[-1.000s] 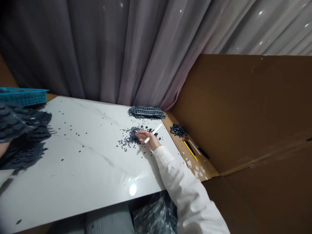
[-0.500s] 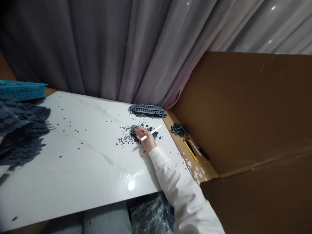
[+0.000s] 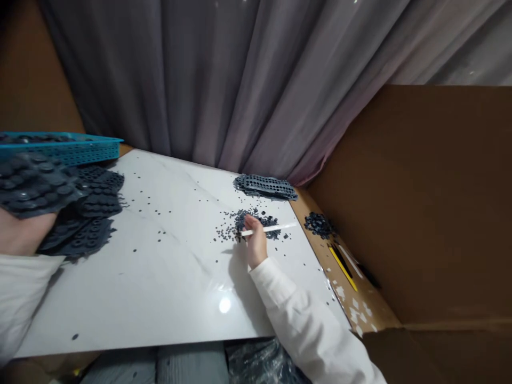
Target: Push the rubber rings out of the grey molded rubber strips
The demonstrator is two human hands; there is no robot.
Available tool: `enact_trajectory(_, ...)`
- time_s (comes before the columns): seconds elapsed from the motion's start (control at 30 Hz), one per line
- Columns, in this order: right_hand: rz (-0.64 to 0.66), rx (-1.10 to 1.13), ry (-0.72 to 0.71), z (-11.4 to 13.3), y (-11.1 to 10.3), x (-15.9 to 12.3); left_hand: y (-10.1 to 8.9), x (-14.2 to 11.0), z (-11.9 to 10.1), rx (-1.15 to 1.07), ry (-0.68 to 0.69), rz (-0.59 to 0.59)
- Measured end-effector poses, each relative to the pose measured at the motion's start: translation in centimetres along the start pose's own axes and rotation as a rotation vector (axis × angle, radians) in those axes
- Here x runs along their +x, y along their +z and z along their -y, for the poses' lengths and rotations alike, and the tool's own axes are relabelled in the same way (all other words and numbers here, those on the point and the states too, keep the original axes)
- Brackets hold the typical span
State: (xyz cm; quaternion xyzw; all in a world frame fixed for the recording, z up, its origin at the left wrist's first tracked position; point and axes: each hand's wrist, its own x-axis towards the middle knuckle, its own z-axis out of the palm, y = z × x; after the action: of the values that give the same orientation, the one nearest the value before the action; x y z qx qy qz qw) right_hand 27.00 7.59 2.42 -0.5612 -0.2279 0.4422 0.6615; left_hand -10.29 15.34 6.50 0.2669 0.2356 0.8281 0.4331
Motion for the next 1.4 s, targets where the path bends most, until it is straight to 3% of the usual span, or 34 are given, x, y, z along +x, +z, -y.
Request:
enact_trajectory(0.03,0.003,-0.005,-0.057,0.4,0.0,0.0,0.2,0.2,0.1,-0.042,0.014,0.003)
enact_trajectory(0.1,0.133,-0.044,-0.131,0.1,1.2,-1.3,0.4,0.4,0.1,-0.121,0.04,-0.015)
enact_trajectory(0.23,0.67,-0.337,-0.107,-2.8,6.5,-6.4,0.2,0.7,-0.4,-0.171,0.025,-0.051)
enact_trajectory(0.4,1.205,-0.93,-0.71,-6.1,12.6,-9.3,-0.2,0.7,-1.3,-0.204,0.019,-0.087)
enact_trajectory(0.47,1.374,-1.003,-0.934,-7.0,13.4,-9.2,-0.2,0.7,-1.7,-0.205,0.025,-0.122)
enact_trajectory(0.53,1.486,-1.049,-1.04,-7.5,13.2,-8.5,-0.1,0.6,-1.9,-0.191,0.027,-0.155)
enact_trajectory(0.63,1.456,-1.164,-0.933,-6.7,10.6,-6.6,-0.1,0.6,-2.1,-0.175,0.025,-0.196)
enact_trajectory(0.8,0.931,-1.534,-0.699,-2.0,3.7,-3.2,-0.2,0.5,-1.9,-0.182,0.001,-0.234)
enact_trajectory(0.87,0.827,-1.601,-0.66,-0.7,2.3,-3.2,-0.2,0.4,-1.9,-0.176,-0.01,-0.245)
enact_trajectory(0.97,0.868,-1.499,-0.663,-1.1,3.9,-4.6,-0.1,0.4,-1.9,-0.169,-0.011,-0.261)
enact_trajectory(1.13,1.244,-1.208,-0.775,-6.2,11.6,-6.9,0.1,0.3,-1.9,-0.166,-0.01,-0.28)
enact_trajectory(1.2,1.283,-1.203,-0.793,-7.2,12.6,-6.3,0.2,0.2,-1.9,-0.166,-0.006,-0.274)
enact_trajectory(1.27,1.203,-1.272,-0.758,-6.6,11.0,-4.8,0.3,0.1,-1.8,-0.168,-0.014,-0.276)
enact_trajectory(1.4,0.803,-1.592,-0.492,-2.0,4.0,-1.3,0.7,-0.1,-2.0,-0.182,-0.046,-0.29)
